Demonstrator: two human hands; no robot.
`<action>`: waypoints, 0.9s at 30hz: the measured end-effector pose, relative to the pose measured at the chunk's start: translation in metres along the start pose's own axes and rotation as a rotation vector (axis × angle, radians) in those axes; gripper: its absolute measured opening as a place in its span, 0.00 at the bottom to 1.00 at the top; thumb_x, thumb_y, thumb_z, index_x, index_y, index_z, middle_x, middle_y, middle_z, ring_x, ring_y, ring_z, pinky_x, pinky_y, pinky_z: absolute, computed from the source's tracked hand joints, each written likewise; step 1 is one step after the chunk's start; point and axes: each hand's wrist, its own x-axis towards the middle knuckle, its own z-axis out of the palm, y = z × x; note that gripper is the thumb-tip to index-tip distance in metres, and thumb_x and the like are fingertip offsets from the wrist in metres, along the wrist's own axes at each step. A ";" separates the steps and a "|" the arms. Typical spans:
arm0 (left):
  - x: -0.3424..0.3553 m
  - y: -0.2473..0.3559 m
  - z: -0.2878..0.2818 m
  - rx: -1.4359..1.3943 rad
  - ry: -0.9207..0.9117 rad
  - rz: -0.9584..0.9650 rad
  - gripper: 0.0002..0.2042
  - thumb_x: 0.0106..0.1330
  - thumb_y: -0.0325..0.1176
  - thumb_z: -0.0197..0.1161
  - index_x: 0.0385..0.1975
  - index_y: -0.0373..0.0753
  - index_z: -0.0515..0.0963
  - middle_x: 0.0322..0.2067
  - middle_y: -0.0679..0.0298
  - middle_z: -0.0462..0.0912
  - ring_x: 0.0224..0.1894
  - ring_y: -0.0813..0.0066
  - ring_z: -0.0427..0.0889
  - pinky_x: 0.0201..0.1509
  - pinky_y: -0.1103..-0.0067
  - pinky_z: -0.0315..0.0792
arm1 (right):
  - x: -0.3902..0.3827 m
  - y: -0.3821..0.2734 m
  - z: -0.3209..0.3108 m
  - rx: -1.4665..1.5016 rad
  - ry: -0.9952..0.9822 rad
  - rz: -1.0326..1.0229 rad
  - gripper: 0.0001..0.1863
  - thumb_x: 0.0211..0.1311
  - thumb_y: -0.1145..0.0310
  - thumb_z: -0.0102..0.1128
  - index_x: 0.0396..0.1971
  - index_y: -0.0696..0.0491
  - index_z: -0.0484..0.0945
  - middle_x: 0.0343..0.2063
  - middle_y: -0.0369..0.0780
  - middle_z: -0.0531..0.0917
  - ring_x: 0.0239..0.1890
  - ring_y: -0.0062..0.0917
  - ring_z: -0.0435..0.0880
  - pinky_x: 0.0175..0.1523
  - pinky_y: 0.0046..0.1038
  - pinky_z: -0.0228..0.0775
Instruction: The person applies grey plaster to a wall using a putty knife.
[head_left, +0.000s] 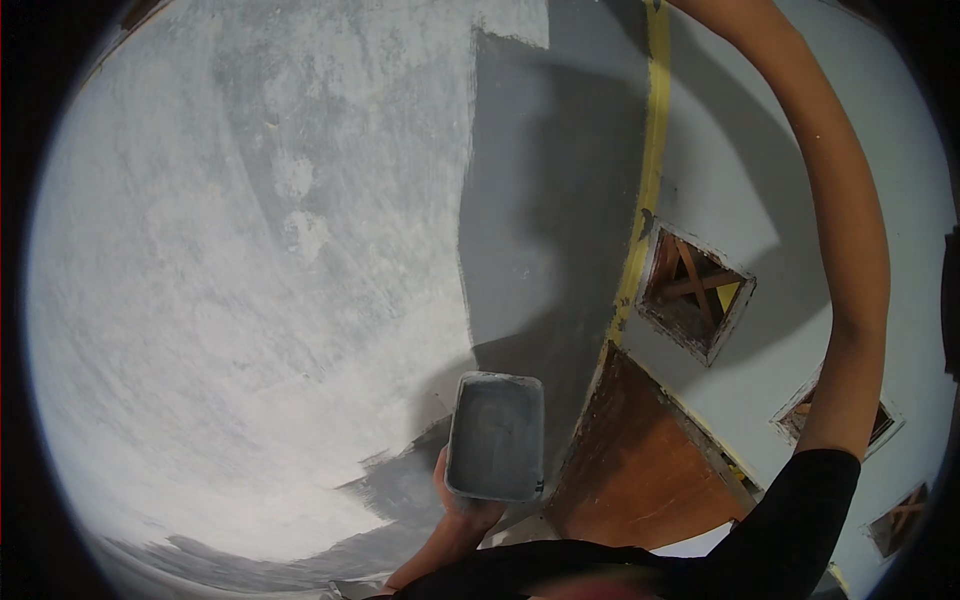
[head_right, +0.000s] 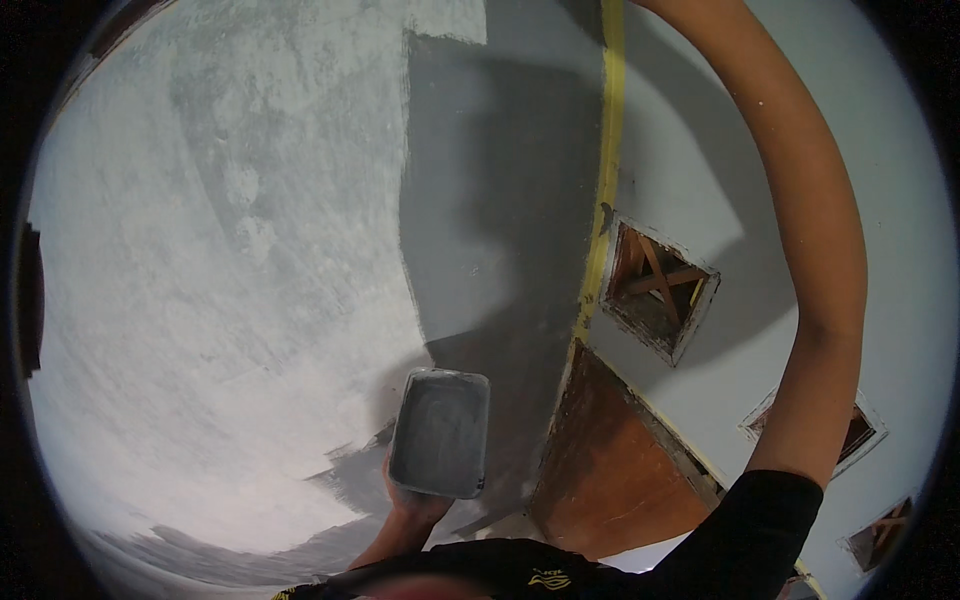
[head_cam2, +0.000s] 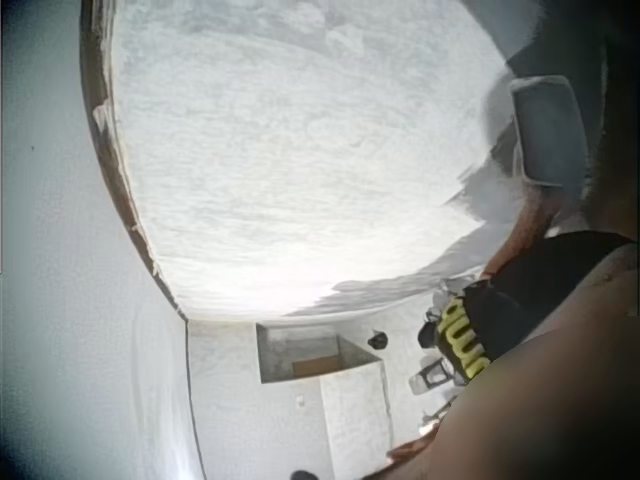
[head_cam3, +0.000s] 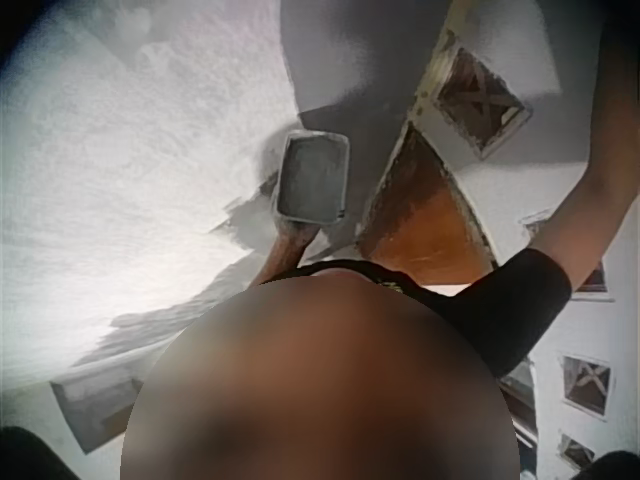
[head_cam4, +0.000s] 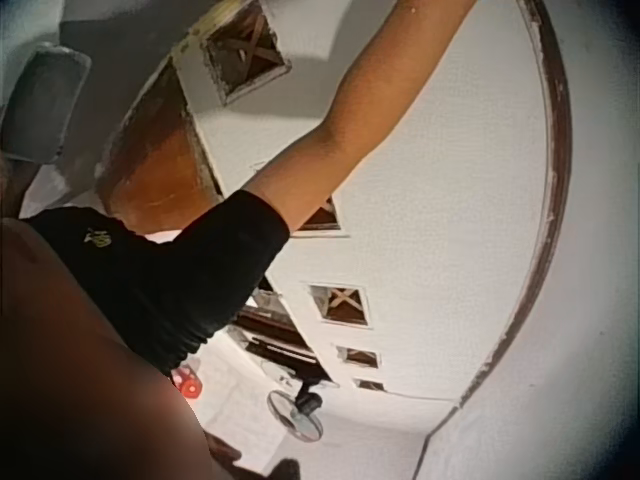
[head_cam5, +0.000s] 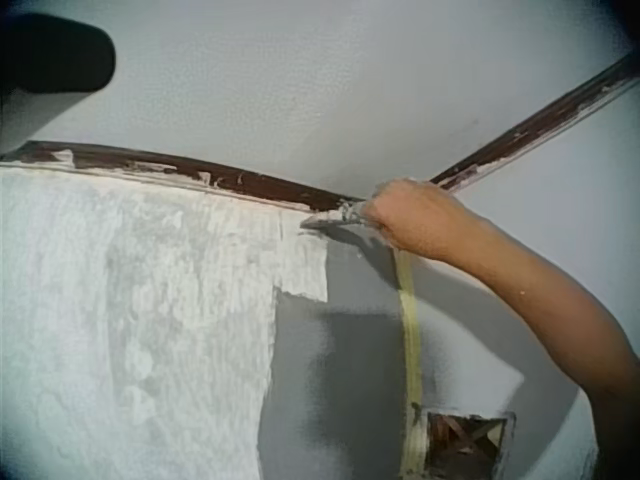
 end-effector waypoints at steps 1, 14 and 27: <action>0.001 -0.001 0.000 0.000 -0.003 0.009 0.23 0.76 0.47 0.46 0.61 0.38 0.73 0.56 0.56 0.79 0.56 0.56 0.80 0.60 0.59 0.76 | 0.000 0.000 0.002 -0.047 0.059 -0.026 0.08 0.57 0.73 0.57 0.32 0.60 0.82 0.29 0.52 0.83 0.36 0.48 0.85 0.43 0.46 0.76; 0.013 -0.002 -0.012 0.026 0.035 -0.049 0.27 0.73 0.51 0.43 0.60 0.38 0.76 0.58 0.55 0.79 0.60 0.54 0.78 0.66 0.57 0.70 | -0.025 -0.015 -0.012 0.301 -0.492 -0.200 0.08 0.61 0.71 0.60 0.29 0.61 0.80 0.29 0.51 0.83 0.34 0.44 0.84 0.41 0.42 0.77; 0.022 -0.012 -0.012 0.010 0.047 -0.074 0.24 0.75 0.47 0.47 0.60 0.37 0.73 0.56 0.54 0.80 0.56 0.56 0.81 0.59 0.59 0.76 | 0.022 0.022 0.006 -0.019 -0.126 -0.185 0.08 0.58 0.70 0.61 0.34 0.58 0.84 0.30 0.49 0.86 0.35 0.45 0.85 0.42 0.43 0.77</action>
